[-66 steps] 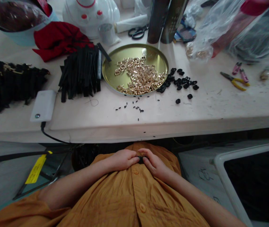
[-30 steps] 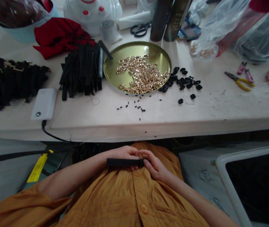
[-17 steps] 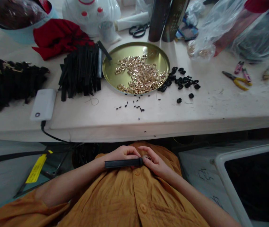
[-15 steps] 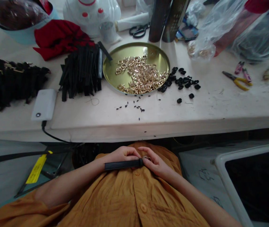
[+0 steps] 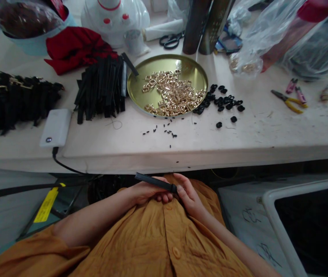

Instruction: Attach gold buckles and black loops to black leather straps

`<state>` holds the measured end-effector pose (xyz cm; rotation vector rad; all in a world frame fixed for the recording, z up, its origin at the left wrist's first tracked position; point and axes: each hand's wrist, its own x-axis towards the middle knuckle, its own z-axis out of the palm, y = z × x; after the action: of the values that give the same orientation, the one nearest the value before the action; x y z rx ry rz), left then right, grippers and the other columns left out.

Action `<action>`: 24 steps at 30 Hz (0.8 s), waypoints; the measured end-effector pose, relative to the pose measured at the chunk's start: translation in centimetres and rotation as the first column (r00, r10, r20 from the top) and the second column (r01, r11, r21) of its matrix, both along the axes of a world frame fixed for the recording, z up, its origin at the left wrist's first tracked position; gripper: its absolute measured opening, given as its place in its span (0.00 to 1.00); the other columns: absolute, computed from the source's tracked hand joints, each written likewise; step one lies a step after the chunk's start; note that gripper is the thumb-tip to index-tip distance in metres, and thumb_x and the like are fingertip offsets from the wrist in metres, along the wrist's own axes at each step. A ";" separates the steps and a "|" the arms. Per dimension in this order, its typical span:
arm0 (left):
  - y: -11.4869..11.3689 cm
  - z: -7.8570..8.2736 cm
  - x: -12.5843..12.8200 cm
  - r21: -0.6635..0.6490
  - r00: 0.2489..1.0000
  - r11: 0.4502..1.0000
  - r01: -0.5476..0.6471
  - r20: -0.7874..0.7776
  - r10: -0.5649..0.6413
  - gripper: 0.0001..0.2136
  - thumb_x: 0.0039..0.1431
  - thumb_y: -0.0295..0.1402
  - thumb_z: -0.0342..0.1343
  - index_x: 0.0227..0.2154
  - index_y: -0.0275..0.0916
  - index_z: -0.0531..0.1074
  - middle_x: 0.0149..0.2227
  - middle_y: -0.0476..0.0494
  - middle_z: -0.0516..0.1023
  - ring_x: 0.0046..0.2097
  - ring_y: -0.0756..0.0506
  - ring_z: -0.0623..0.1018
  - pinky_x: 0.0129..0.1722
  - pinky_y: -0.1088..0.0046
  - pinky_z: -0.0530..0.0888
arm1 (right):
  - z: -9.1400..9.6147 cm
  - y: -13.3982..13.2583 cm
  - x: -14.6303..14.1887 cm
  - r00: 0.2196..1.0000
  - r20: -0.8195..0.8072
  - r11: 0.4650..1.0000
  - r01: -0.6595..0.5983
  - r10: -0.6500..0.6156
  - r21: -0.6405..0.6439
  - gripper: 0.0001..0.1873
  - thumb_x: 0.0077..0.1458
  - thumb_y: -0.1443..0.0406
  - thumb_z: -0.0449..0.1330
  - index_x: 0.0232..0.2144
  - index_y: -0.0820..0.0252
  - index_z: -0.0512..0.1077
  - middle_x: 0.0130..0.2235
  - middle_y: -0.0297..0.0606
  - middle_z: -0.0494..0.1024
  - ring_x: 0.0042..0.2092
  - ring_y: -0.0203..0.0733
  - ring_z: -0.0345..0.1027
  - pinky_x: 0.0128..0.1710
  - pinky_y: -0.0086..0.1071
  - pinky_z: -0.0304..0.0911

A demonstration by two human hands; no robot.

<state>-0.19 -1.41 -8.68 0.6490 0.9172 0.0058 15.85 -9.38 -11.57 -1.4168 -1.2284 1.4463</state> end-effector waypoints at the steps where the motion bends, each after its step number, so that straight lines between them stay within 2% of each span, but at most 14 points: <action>1: -0.1 0.0 0.0 -0.020 0.999 0.999 -0.027 0.018 0.027 0.11 0.46 0.38 0.58 0.26 0.33 0.68 0.25 0.48 0.74 0.23 0.56 0.71 0.19 0.84 0.61 | -0.1 0.1 -0.1 1.000 -0.012 1.000 0.025 -0.025 -0.011 0.19 0.58 0.58 0.43 0.51 0.55 0.56 0.32 0.37 0.69 0.32 0.38 0.65 0.32 0.32 0.62; 4: -0.1 -0.2 -0.3 -0.079 0.998 0.996 -0.052 0.040 0.055 0.12 0.44 0.37 0.60 0.28 0.32 0.70 0.26 0.47 0.74 0.25 0.56 0.71 0.21 0.83 0.63 | 0.0 0.3 -0.1 0.998 -0.039 0.998 0.048 -0.050 -0.027 0.18 0.57 0.57 0.44 0.48 0.54 0.58 0.32 0.37 0.69 0.34 0.40 0.65 0.34 0.33 0.62; 8: 0.0 -0.3 -0.3 -0.100 1.000 0.995 -0.009 0.028 0.012 0.12 0.44 0.37 0.60 0.27 0.33 0.69 0.25 0.47 0.74 0.24 0.56 0.72 0.21 0.83 0.63 | 0.1 0.2 -0.1 0.999 -0.026 0.999 0.035 -0.035 -0.014 0.17 0.57 0.57 0.44 0.48 0.54 0.59 0.32 0.37 0.69 0.34 0.40 0.64 0.33 0.33 0.62; 17: 0.0 1.0 -0.1 0.050 0.996 0.994 0.094 0.002 -0.094 0.10 0.47 0.37 0.56 0.26 0.34 0.65 0.22 0.48 0.76 0.22 0.54 0.72 0.21 0.80 0.64 | 0.2 0.1 0.0 0.995 -0.003 0.994 -0.104 0.104 0.020 0.17 0.58 0.61 0.44 0.49 0.56 0.57 0.31 0.35 0.67 0.30 0.37 0.61 0.31 0.31 0.59; 20: -0.1 1.2 -0.2 0.058 0.996 0.994 0.093 -0.006 -0.093 0.12 0.47 0.40 0.56 0.26 0.34 0.65 0.23 0.47 0.76 0.23 0.54 0.73 0.22 0.80 0.65 | 0.4 0.2 0.0 0.995 -0.026 0.995 -0.097 0.096 -0.019 0.17 0.57 0.61 0.44 0.48 0.57 0.57 0.26 0.32 0.64 0.27 0.36 0.58 0.28 0.30 0.57; 24: 0.0 0.5 -0.4 0.067 0.996 0.994 0.082 0.020 -0.084 0.15 0.48 0.43 0.55 0.26 0.34 0.66 0.24 0.47 0.75 0.23 0.53 0.73 0.22 0.79 0.65 | 0.7 0.4 0.2 0.990 -0.078 0.988 -0.126 0.119 -0.091 0.17 0.55 0.59 0.47 0.47 0.58 0.58 0.21 0.27 0.57 0.23 0.34 0.53 0.24 0.27 0.53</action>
<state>-0.63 -1.45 -8.17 0.7473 0.8705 -0.0307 16.01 -8.94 -10.92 -1.3589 -1.2334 1.6464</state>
